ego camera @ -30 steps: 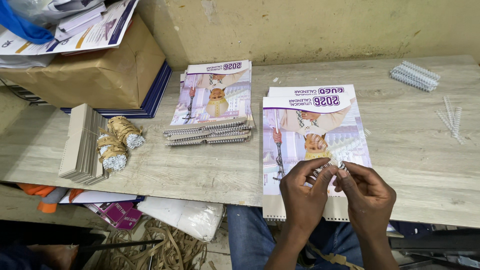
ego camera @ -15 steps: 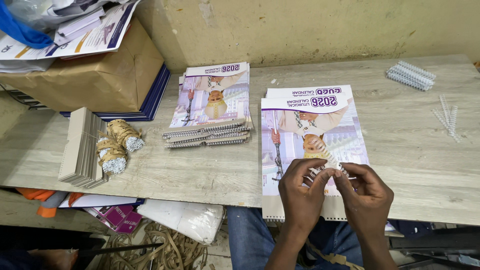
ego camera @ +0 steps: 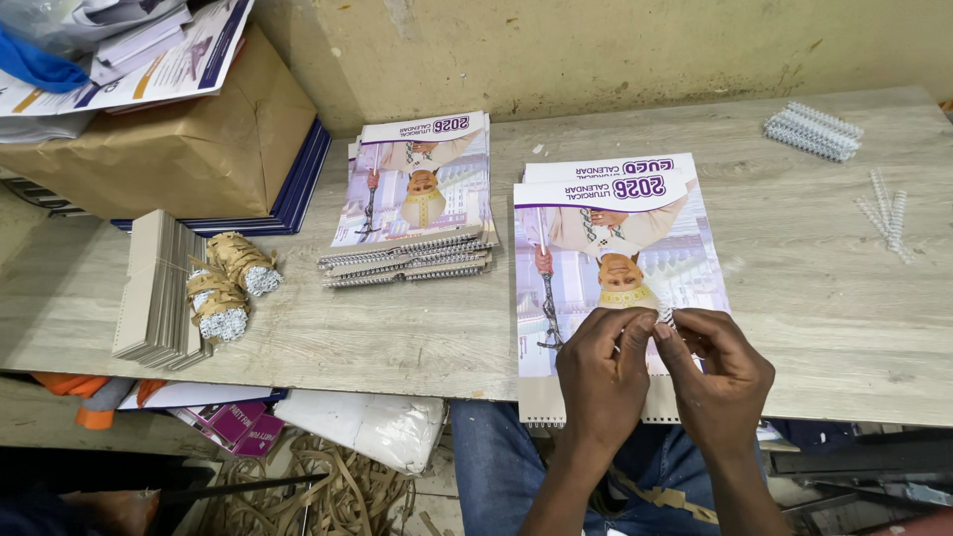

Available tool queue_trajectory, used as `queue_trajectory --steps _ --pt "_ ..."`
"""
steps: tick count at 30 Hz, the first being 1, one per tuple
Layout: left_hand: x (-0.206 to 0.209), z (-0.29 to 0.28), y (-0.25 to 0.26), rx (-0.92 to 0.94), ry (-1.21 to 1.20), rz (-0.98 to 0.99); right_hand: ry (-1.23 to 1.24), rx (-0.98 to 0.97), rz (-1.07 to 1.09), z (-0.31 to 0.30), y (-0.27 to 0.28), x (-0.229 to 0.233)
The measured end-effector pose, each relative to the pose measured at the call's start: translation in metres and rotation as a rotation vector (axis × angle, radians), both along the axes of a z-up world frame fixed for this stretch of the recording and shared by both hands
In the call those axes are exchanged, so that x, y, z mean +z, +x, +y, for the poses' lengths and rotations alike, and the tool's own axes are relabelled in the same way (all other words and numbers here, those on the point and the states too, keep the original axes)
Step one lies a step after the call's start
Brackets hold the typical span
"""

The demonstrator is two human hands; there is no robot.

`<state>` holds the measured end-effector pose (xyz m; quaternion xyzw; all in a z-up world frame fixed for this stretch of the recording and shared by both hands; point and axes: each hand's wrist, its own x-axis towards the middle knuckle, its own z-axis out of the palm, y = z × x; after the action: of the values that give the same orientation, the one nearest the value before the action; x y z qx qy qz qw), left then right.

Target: The person sits at a table and manually inserts plastic spiral coils into the punched holes of calendar pages. They align the coils with the holes, push them through, and then twist the ends to secure the binding. The person handles multiple calendars, stacking the finished ones on the table.

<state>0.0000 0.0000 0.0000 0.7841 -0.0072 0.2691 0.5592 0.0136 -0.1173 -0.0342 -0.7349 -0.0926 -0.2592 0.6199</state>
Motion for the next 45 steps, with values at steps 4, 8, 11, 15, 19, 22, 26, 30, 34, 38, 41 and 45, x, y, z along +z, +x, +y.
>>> queue_trajectory --steps 4,8,11,15,19,22,26,30,34,38,41,45 --pt "-0.003 0.006 0.002 0.018 0.16 -0.091 -0.166 -0.065 0.003 -0.009 -0.01 0.017" --pt "0.0 0.016 0.004 0.046 0.298 -0.164 -0.471 -0.237 -0.363 -0.04 -0.006 0.018" --pt "0.008 0.018 0.003 -0.016 0.386 -0.214 -0.771 -0.198 -0.408 -0.049 0.004 0.028" --pt "0.017 0.014 0.0 -0.042 0.354 -0.214 -0.621 0.005 -0.154 -0.045 0.002 0.014" --pt "0.023 0.005 -0.007 0.038 0.07 -0.087 -0.239 -0.031 0.12 -0.026 -0.01 0.002" --pt "0.016 0.013 -0.01 -0.087 0.151 -0.076 -0.143 0.119 0.182 -0.027 -0.01 0.007" --pt "0.018 0.022 -0.014 -0.291 0.2 -0.066 0.259 0.506 0.228 -0.039 0.001 -0.001" --pt "0.022 0.016 -0.016 -0.412 -0.102 0.207 0.441 0.543 0.318 -0.046 0.007 -0.014" --pt "0.013 0.007 -0.011 -0.22 -0.081 0.192 0.426 0.44 0.289 -0.038 0.003 -0.014" --pt "0.01 0.003 -0.012 -0.098 -0.112 0.193 0.192 0.187 0.291 -0.025 -0.006 0.001" --pt "0.011 0.002 -0.013 -0.051 -0.08 0.151 0.087 0.057 0.181 -0.016 -0.008 0.003" --pt "0.013 0.001 -0.013 -0.069 -0.145 0.176 0.075 -0.038 0.113 -0.01 -0.009 0.003"
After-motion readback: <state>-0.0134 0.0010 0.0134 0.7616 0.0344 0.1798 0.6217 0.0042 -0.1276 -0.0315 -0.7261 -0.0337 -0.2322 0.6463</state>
